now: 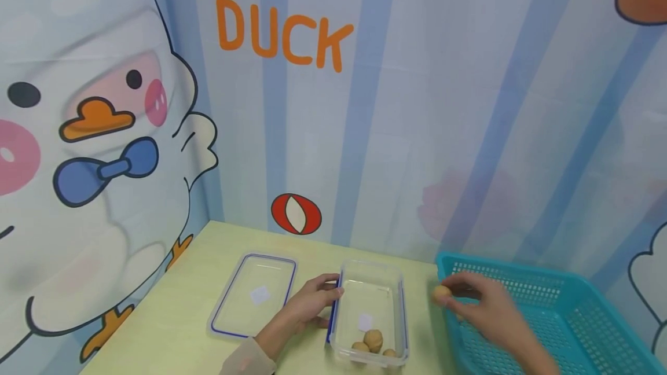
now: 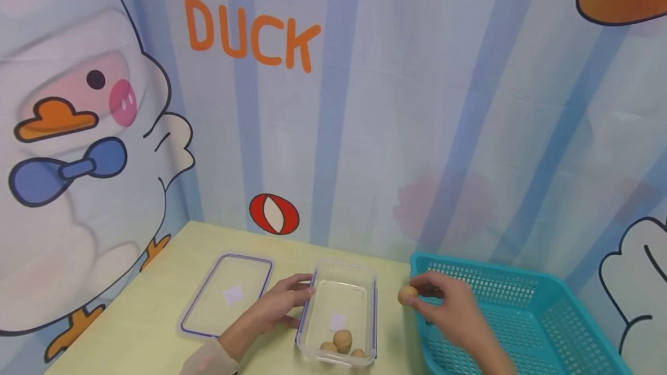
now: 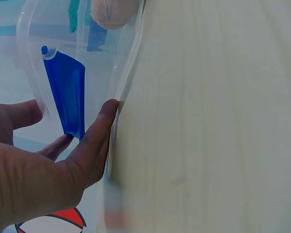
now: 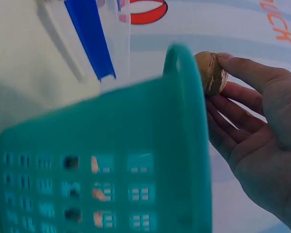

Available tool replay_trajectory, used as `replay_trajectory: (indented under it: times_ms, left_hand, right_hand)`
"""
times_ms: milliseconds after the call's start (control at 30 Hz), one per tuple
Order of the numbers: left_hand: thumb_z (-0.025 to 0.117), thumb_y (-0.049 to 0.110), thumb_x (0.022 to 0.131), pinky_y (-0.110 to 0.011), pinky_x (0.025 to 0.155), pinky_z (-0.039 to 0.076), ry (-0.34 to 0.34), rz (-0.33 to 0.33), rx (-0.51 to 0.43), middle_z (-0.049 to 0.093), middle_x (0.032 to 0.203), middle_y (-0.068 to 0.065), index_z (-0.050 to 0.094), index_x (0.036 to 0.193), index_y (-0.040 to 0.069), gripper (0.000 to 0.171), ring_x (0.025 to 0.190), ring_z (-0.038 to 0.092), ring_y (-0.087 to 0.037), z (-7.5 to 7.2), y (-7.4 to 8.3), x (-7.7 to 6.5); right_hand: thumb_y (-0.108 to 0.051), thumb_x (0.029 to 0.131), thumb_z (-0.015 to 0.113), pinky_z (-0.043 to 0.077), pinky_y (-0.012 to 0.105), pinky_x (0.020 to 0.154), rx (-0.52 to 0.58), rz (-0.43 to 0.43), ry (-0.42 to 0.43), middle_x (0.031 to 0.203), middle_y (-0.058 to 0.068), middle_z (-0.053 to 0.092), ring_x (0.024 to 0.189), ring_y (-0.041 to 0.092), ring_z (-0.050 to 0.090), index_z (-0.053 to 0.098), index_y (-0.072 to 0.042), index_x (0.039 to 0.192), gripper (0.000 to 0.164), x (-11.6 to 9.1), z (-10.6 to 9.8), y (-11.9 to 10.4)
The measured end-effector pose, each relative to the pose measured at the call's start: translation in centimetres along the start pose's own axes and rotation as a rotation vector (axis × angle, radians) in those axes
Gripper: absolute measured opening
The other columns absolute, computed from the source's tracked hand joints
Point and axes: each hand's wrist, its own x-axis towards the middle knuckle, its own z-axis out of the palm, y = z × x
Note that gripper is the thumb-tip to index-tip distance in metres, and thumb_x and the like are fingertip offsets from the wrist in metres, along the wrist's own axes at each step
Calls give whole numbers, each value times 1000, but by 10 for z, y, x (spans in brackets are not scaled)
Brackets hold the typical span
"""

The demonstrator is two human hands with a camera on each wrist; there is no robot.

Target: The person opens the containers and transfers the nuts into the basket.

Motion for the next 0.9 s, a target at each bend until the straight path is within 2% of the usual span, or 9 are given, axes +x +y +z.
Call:
replay_trajectory:
  times_ms: [100, 233, 333, 567, 667, 900]
  left_hand:
    - [68, 24, 105, -47, 77, 64, -2, 2, -4, 54, 151, -22, 46, 158, 5, 60, 130, 60, -42, 0, -1, 0]
    - [67, 24, 105, -47, 76, 64, -2, 3, -1, 55, 150, -22, 46, 157, 5, 59, 129, 61, -42, 0, 0, -1]
    - [67, 24, 105, -47, 77, 64, -1, 2, 1, 55, 149, -21, 47, 157, 5, 58, 128, 61, -40, 0, 0, -1]
    - [67, 25, 105, -45, 78, 64, -7, -4, -4, 54, 150, -21, 47, 157, 5, 59, 128, 61, -38, 1, 1, 0]
    - [68, 26, 105, -44, 78, 63, -9, -14, -11, 54, 150, -20, 47, 157, 7, 60, 129, 61, -37, 0, 1, 1]
    - [67, 24, 105, -46, 76, 63, -2, 3, -3, 55, 149, -21, 47, 157, 5, 59, 127, 62, -39, -1, 1, -1]
  right_hand:
    - [-39, 97, 78, 61, 30, 85, -19, 49, 14, 114, -4, 75, 105, 13, 74, 75, -18, 121, 32, -3, -9, 11]
    - [-36, 98, 78, 61, 29, 84, -62, 62, 44, 113, -3, 76, 103, 11, 74, 75, -18, 120, 29, -9, -17, 28]
    - [-37, 98, 77, 61, 30, 83, -99, 90, 50, 113, -1, 75, 102, 14, 74, 75, -16, 121, 31, -13, -22, 39]
    - [-45, 98, 76, 60, 42, 89, -135, 238, -10, 116, 7, 74, 108, 30, 71, 72, -7, 125, 47, -24, -24, 61]
    - [-49, 97, 75, 59, 45, 91, -153, 287, -35, 117, 7, 73, 107, 30, 71, 73, -7, 124, 50, -28, -21, 68]
    - [-47, 98, 74, 59, 41, 89, -135, 297, -87, 115, 4, 75, 104, 24, 71, 74, -7, 121, 46, -27, -14, 78]
